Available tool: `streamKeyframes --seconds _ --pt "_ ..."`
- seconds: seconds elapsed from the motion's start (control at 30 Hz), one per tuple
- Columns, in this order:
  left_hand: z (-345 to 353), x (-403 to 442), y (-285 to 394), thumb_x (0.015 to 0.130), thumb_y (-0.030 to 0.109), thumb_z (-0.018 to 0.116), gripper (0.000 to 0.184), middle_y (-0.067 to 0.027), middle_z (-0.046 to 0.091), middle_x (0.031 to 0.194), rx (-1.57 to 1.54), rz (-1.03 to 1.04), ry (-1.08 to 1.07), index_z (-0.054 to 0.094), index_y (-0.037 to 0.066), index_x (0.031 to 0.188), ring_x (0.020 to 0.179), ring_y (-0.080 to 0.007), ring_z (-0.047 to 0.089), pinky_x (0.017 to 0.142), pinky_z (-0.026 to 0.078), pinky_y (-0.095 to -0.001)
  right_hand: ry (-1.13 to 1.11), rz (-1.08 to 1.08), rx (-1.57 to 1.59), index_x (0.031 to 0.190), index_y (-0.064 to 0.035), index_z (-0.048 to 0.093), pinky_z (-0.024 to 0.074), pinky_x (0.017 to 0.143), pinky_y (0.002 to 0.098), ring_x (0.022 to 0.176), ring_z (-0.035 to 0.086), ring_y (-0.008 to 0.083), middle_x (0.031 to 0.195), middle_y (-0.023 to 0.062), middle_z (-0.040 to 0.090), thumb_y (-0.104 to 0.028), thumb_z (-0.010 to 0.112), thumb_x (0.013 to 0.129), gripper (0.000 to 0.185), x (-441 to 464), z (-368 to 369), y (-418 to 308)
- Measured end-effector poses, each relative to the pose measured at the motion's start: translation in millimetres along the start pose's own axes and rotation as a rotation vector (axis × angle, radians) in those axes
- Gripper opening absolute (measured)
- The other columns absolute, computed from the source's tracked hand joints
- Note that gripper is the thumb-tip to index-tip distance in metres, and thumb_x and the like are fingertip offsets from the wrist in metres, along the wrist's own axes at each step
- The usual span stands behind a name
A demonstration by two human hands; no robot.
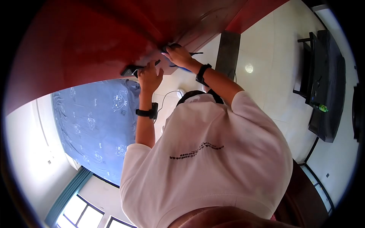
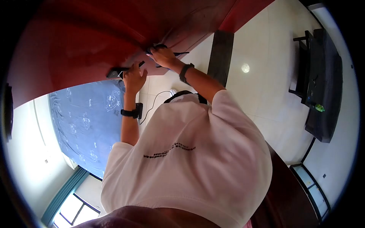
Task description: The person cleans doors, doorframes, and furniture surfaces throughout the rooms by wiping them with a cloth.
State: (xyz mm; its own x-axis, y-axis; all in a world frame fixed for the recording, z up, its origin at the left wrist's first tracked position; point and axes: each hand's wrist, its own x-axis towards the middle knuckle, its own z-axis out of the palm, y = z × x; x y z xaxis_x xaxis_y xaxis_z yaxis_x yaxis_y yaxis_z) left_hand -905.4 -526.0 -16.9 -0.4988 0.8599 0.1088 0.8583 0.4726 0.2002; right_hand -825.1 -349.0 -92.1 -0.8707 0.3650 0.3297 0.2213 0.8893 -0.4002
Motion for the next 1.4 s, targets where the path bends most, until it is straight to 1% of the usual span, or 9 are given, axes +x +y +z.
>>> streamKeyframes --seconds 0.13,0.3,0.4,0.6,0.9,1.0,1.17,1.3,1.4 --pt "-7 -8 2 0.083 0.027 0.063 0.036 -0.0100 0.066 0.093 -0.037 0.010 -0.032 0.055 0.008 0.113 0.084 -0.0302 0.065 0.077 0.046 -0.0441 0.060 -0.023 -0.020 0.097 -0.0123 0.061 0.0539 0.057 0.0424 0.073 0.067 0.0313 0.080 0.0114 0.068 -0.034 0.058 0.090 0.023 -11 28 40" --pt "-7 -1 -1 0.083 0.020 0.062 0.030 -0.0116 0.066 0.094 -0.091 0.011 -0.017 0.055 0.009 0.111 0.081 -0.0305 0.065 0.076 0.045 -0.0432 -0.274 -0.056 -0.114 0.098 -0.0152 0.063 0.0532 0.065 0.0448 0.078 0.066 0.0313 0.084 0.0090 0.068 -0.031 0.061 0.088 0.019 6 0 75" --pt "-10 -4 3 0.083 0.019 0.062 0.029 -0.0113 0.066 0.092 -0.105 0.013 0.016 0.055 0.008 0.109 0.079 -0.0300 0.065 0.075 0.045 -0.0420 0.000 -0.183 -0.223 0.093 -0.0129 0.061 0.0542 0.057 0.0426 0.081 0.066 0.0308 0.090 0.0081 0.066 -0.033 0.063 0.087 0.021 -1 -6 123" --pt "-9 2 7 0.085 0.023 0.062 0.028 -0.0069 0.064 0.078 -0.112 -0.095 -0.049 0.056 0.011 0.110 0.076 -0.0283 0.064 0.078 0.044 -0.0415 0.051 0.220 -0.101 0.089 -0.0083 0.059 0.0525 0.059 0.0458 0.075 0.064 0.0347 0.082 0.0131 0.065 -0.033 0.060 0.090 0.024 -3 -23 145" --pt "-6 -2 9 0.084 0.026 0.062 0.028 -0.0070 0.064 0.078 -0.088 -0.125 -0.118 0.059 0.010 0.108 0.074 -0.0286 0.063 0.080 0.043 -0.0427 -0.110 -0.225 0.135 0.094 -0.0124 0.060 0.0545 0.057 0.0405 0.074 0.066 0.0259 0.084 0.0083 0.066 -0.028 0.064 0.085 0.019 -1 18 25" --pt "-9 0 8 0.084 0.025 0.063 0.033 -0.0047 0.064 0.076 -0.118 -0.099 -0.088 0.061 0.012 0.114 0.077 -0.0265 0.064 0.082 0.042 -0.0414 -0.181 -0.267 0.100 0.095 -0.0115 0.060 0.0542 0.060 0.0409 0.083 0.066 0.0286 0.087 0.0081 0.065 -0.031 0.062 0.087 0.022 5 7 46" --pt "-6 1 7 0.084 0.025 0.065 0.034 -0.0031 0.065 0.075 -0.151 -0.164 -0.119 0.064 0.015 0.116 0.078 -0.0234 0.065 0.085 0.042 -0.0388 -0.281 0.023 0.011 0.094 -0.0110 0.062 0.0545 0.064 0.0415 0.082 0.066 0.0280 0.091 0.0103 0.067 -0.032 0.062 0.086 0.022 2 3 149" --pt "-15 6 12 0.086 0.022 0.061 0.033 -0.0077 0.066 0.082 -0.122 -0.165 -0.196 0.060 0.011 0.117 0.084 -0.0291 0.064 0.086 0.041 -0.0426 0.106 0.051 -0.216 0.094 -0.0084 0.059 0.0532 0.063 0.0469 0.075 0.064 0.0365 0.086 0.0153 0.066 -0.037 0.058 0.091 0.029 24 -101 229" --pt "-12 6 1 0.089 0.019 0.057 0.028 -0.0124 0.067 0.092 -0.097 -0.095 -0.227 0.056 0.009 0.115 0.090 -0.0340 0.063 0.087 0.040 -0.0453 0.172 0.370 -0.197 0.098 -0.0066 0.056 0.0525 0.065 0.0499 0.078 0.064 0.0397 0.088 0.0183 0.066 -0.037 0.053 0.095 0.031 28 -130 283"
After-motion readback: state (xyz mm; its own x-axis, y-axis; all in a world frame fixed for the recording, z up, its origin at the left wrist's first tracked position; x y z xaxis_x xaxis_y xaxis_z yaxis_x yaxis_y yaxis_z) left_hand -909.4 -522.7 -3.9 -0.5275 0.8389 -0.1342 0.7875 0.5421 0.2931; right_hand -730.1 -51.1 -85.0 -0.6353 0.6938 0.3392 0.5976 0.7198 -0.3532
